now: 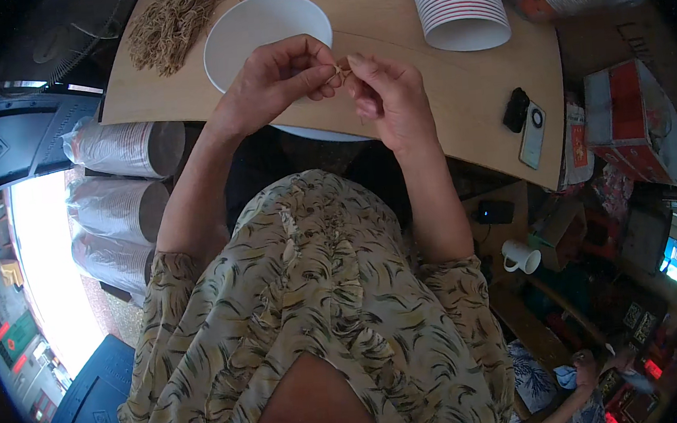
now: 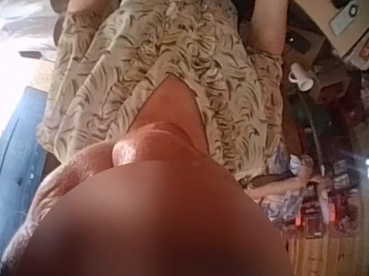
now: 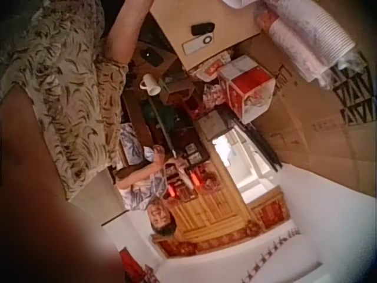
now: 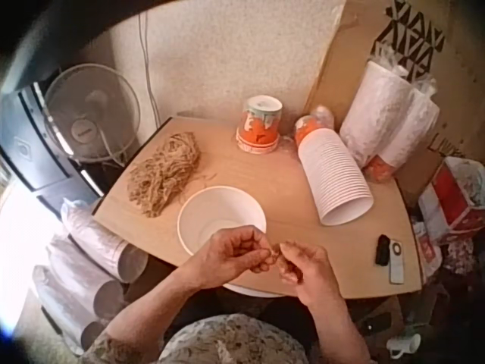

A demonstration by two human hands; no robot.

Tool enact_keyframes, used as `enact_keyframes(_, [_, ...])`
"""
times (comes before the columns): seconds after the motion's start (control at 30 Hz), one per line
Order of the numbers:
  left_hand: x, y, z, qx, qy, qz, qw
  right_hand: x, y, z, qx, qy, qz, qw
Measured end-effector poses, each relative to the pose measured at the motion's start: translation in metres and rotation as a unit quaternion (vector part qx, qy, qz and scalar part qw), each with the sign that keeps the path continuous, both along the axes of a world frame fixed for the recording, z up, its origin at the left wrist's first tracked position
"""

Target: Manually attaching string handles to paper buckets at a workspace.

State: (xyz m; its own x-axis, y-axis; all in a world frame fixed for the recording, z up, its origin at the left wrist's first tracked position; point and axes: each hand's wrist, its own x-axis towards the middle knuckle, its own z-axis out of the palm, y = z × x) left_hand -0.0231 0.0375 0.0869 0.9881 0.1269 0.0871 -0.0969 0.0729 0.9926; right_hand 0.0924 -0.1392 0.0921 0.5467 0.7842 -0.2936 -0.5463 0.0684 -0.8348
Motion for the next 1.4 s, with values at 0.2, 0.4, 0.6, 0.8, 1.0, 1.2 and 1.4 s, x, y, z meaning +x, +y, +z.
enact_keyframes(0.2, [0.001, -0.001, 0.002, 0.026, 0.024, 0.004, 0.999, -0.003, 0.002, -0.004, -0.007, -0.113, -0.027, 0.993])
enact_keyframes(0.4, [0.001, -0.002, 0.004, 0.021, 0.021, 0.003, 1.000, 0.002, -0.001, -0.009, 0.016, 0.000, -0.001, 1.000])
enact_keyframes(0.6, [0.000, 0.001, 0.002, -0.026, 0.011, -0.015, 1.000, 0.002, -0.001, -0.011, 0.043, 0.075, 0.005, 0.996])
enact_keyframes(0.8, [0.000, 0.005, 0.000, -0.052, 0.027, -0.025, 0.998, 0.000, 0.000, -0.012, 0.050, 0.049, -0.014, 0.997])
enact_keyframes(1.0, [-0.001, 0.003, 0.007, -0.077, 0.050, -0.024, 0.995, -0.001, 0.000, -0.012, 0.051, 0.043, -0.017, 0.998])
enact_keyframes(1.2, [0.000, 0.002, 0.004, -0.062, 0.026, -0.023, 0.997, -0.001, 0.001, -0.009, 0.043, 0.035, -0.032, 0.998])
enact_keyframes(1.4, [0.000, 0.002, 0.003, -0.050, 0.034, -0.019, 0.998, 0.008, -0.002, -0.005, 0.053, 0.024, -0.025, 0.998])
